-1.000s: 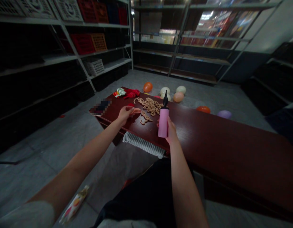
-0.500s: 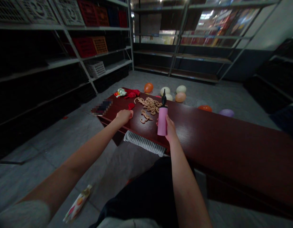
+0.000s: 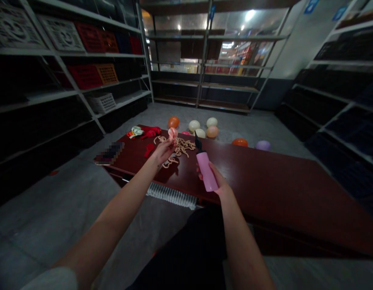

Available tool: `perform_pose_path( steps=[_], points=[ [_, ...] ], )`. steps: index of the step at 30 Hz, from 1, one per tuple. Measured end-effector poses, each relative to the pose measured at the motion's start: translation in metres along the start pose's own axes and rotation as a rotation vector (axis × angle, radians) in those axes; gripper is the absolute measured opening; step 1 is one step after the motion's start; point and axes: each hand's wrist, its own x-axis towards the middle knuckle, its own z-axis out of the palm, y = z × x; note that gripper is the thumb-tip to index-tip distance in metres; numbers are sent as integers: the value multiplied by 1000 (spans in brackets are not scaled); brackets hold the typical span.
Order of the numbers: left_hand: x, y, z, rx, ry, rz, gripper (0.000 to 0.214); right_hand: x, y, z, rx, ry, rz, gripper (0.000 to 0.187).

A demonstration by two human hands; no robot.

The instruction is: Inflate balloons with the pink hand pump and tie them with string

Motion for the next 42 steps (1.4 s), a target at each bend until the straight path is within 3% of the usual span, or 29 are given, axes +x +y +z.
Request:
perform_pose_path(
  steps=[3, 6, 12, 17, 22, 28, 42],
  points=[
    [-1, -39, -1, -300, 4, -166, 18, -2, 1, -7, 10, -131, 67, 50],
    [0, -56, -9, -477, 33, -180, 19, 0, 2, -11, 8, -247, 130, 54],
    [3, -51, -15, -488, 52, -104, 18, -4, -4, -9, -66, -333, 175, 58],
    [3, -50, -15, -563, 132, 33, 28, -4, -8, 4, -262, -278, 249, 48],
    [6, -47, -12, -575, 212, 67, 33, -3, -10, 15, -379, -241, 326, 42],
    [7, -50, -9, -457, 157, 65, 15, -8, -15, 20, -416, -215, 298, 46],
    [-6, -49, -1, -295, 39, 26, 8, -10, -18, 19, -429, -229, 285, 51]
  ],
)
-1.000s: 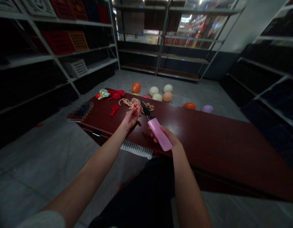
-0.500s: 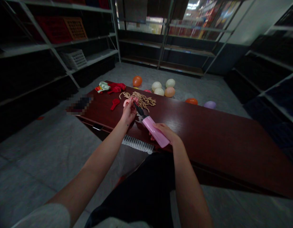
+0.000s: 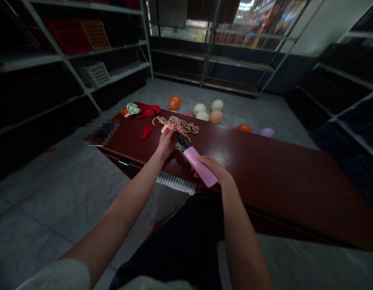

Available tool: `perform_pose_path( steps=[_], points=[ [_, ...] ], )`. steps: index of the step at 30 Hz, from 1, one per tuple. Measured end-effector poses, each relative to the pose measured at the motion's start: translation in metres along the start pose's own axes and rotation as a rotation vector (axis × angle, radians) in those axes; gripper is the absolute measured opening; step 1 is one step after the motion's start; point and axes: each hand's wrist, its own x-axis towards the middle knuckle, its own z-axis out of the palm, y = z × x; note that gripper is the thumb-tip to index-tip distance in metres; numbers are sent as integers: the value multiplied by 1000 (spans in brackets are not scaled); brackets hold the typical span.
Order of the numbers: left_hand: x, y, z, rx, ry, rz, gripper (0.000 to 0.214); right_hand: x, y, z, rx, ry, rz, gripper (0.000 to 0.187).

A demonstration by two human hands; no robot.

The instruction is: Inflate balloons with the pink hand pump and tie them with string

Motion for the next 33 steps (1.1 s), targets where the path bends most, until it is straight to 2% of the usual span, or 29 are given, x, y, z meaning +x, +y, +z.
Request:
perform_pose_path(
  steps=[6, 12, 18, 22, 29, 33],
  points=[
    [-6, 0, 3, 43, -14, -32, 13, -1, 1, 0, 44, 7, -12, 49],
    [-9, 0, 4, -12, 3, -107, 22, 2, 7, -7, 55, -19, -41, 53],
    [-10, -2, 2, 129, -103, -77, 14, 2, 10, -9, 99, -11, -34, 56],
    [-11, -2, 0, 80, -143, -69, 19, 3, 10, -8, 108, 1, -11, 51],
    [-2, -1, -7, -118, -87, 0, 29, 4, 3, -3, 25, 3, -2, 46],
    [-2, -1, -4, -115, -16, -39, 40, 3, 3, -2, 19, 19, 13, 46]
  ],
)
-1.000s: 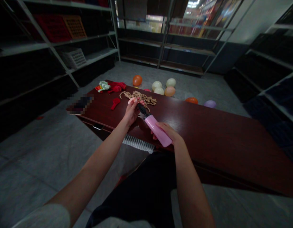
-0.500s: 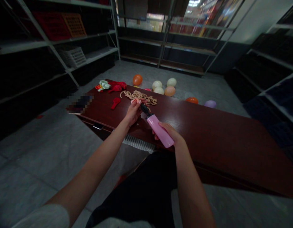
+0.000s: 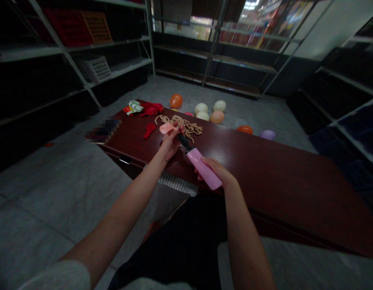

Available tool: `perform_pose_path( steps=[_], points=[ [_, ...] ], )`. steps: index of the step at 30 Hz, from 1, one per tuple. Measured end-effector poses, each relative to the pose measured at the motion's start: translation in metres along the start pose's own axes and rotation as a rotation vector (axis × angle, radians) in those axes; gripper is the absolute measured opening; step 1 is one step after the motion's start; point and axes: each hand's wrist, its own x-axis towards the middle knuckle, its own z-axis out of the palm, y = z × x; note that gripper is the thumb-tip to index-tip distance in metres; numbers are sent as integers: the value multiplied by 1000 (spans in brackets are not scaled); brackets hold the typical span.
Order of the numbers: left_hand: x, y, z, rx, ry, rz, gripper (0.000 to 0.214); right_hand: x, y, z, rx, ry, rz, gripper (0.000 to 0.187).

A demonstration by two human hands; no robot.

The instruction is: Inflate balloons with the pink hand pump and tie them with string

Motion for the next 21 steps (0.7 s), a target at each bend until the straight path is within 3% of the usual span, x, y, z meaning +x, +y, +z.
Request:
perform_pose_path(
  steps=[6, 12, 21],
  points=[
    [-7, 1, 4, 2, -20, -103, 40, 0, 5, -4, 56, 24, 16, 40],
    [-6, -4, -4, 156, -217, -167, 25, 0, 5, -4, 113, 44, -5, 41],
    [-16, 16, 14, -76, -97, -361, 32, 3, 0, 10, 23, 76, 33, 34]
  ],
)
